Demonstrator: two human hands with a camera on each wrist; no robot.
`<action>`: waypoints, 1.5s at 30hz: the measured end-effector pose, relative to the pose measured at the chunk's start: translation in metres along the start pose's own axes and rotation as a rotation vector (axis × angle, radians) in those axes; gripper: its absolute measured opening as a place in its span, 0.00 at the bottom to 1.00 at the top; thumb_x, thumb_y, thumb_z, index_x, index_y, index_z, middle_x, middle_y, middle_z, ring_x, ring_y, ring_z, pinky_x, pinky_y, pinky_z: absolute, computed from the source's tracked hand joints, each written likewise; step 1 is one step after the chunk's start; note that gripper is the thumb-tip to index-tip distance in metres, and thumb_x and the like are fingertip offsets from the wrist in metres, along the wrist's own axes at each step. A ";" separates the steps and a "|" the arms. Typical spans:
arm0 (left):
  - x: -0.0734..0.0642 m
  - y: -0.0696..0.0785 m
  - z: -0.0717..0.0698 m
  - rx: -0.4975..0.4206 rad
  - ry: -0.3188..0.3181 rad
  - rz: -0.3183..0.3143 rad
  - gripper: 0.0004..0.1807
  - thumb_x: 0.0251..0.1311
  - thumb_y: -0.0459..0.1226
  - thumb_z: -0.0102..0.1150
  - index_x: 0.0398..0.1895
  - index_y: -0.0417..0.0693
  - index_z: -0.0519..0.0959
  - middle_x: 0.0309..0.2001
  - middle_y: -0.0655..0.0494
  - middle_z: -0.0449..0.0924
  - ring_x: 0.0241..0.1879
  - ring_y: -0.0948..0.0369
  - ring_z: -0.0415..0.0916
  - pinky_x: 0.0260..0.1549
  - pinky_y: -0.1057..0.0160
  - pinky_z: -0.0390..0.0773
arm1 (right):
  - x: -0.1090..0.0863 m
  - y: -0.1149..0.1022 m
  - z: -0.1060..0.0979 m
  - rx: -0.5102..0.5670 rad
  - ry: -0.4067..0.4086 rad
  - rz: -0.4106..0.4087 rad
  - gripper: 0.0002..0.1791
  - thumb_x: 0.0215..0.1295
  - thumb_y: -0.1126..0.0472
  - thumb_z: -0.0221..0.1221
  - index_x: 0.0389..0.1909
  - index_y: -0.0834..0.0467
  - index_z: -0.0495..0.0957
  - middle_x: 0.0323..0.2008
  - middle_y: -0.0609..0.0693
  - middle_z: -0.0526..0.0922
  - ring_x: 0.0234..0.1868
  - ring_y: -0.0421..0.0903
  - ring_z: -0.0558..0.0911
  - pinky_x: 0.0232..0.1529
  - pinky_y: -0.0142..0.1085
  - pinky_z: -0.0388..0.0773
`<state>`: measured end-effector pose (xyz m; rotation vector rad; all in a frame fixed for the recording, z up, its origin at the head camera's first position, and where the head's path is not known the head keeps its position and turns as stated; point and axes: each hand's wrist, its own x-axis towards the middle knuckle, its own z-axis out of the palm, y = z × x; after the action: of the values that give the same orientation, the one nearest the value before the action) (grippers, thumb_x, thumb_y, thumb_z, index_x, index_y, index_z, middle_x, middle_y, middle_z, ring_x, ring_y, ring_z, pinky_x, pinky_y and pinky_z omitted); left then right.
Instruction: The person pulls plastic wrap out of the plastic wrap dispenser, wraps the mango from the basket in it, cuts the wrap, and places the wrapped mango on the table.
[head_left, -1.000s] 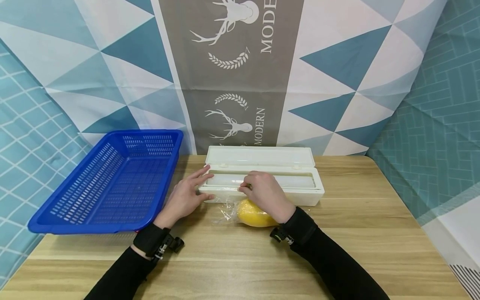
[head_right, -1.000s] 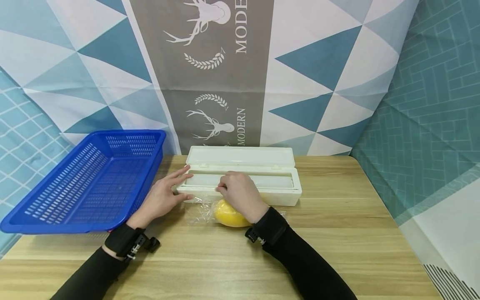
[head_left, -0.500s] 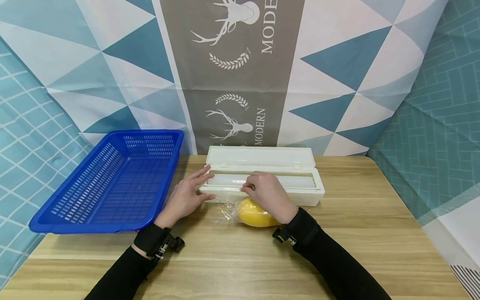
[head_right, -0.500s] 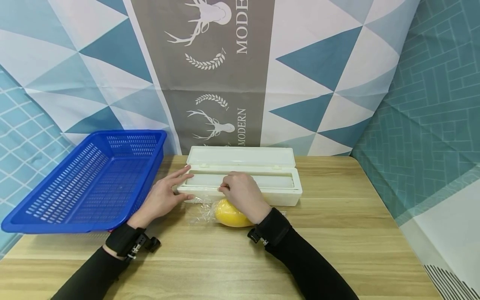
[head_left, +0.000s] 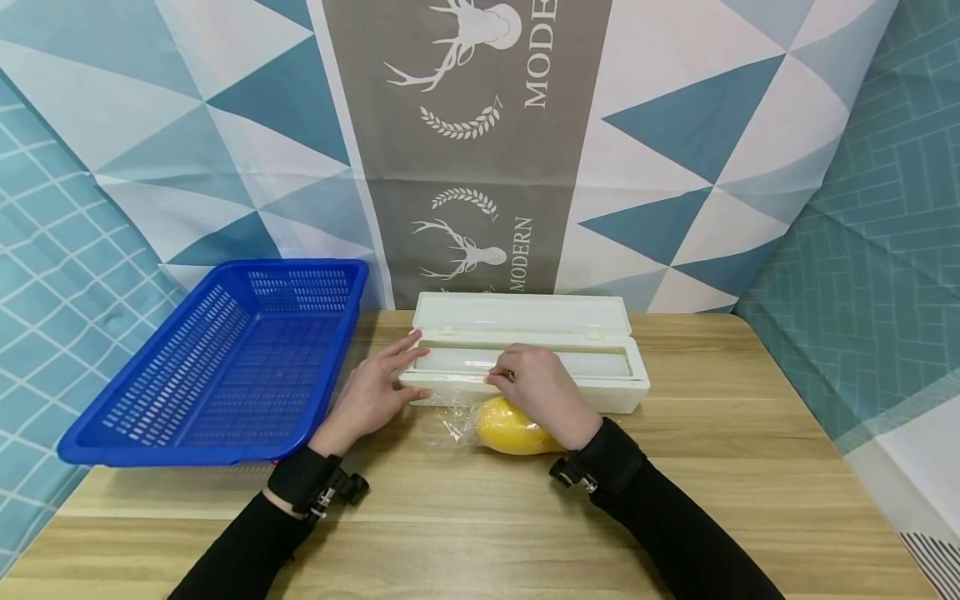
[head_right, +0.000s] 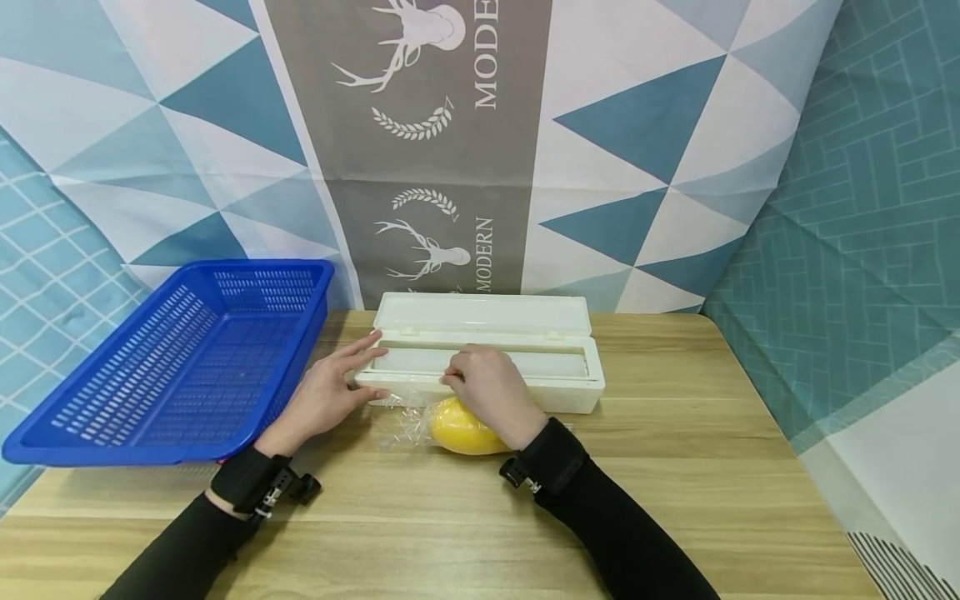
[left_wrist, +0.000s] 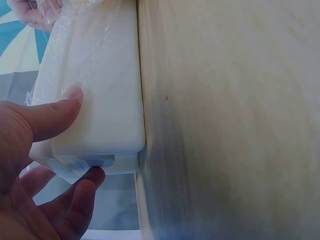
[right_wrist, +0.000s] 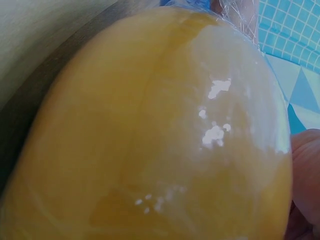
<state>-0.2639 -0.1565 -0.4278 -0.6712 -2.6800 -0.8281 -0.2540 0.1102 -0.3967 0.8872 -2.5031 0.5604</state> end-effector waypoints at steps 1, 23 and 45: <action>0.000 0.000 0.000 0.000 -0.001 -0.001 0.33 0.48 0.47 0.66 0.62 0.57 0.71 0.68 0.66 0.57 0.09 0.69 0.57 0.12 0.65 0.58 | 0.000 0.000 0.000 -0.002 0.001 0.001 0.05 0.58 0.55 0.61 0.26 0.50 0.81 0.26 0.38 0.77 0.27 0.33 0.73 0.33 0.28 0.70; 0.001 -0.001 0.000 -0.005 0.005 0.010 0.33 0.48 0.48 0.66 0.61 0.57 0.71 0.68 0.66 0.57 0.09 0.69 0.57 0.12 0.65 0.60 | -0.004 0.004 -0.004 0.014 -0.001 0.016 0.04 0.58 0.56 0.61 0.26 0.50 0.81 0.27 0.38 0.78 0.28 0.33 0.73 0.33 0.28 0.70; 0.001 -0.001 0.001 0.009 0.004 0.012 0.33 0.47 0.48 0.67 0.61 0.57 0.71 0.68 0.65 0.58 0.09 0.68 0.57 0.13 0.65 0.60 | -0.008 0.009 -0.005 0.035 0.012 0.038 0.04 0.57 0.56 0.61 0.25 0.48 0.81 0.27 0.37 0.78 0.27 0.32 0.72 0.31 0.27 0.69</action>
<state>-0.2659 -0.1565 -0.4285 -0.6816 -2.6722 -0.8127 -0.2535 0.1233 -0.3982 0.8479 -2.5108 0.6216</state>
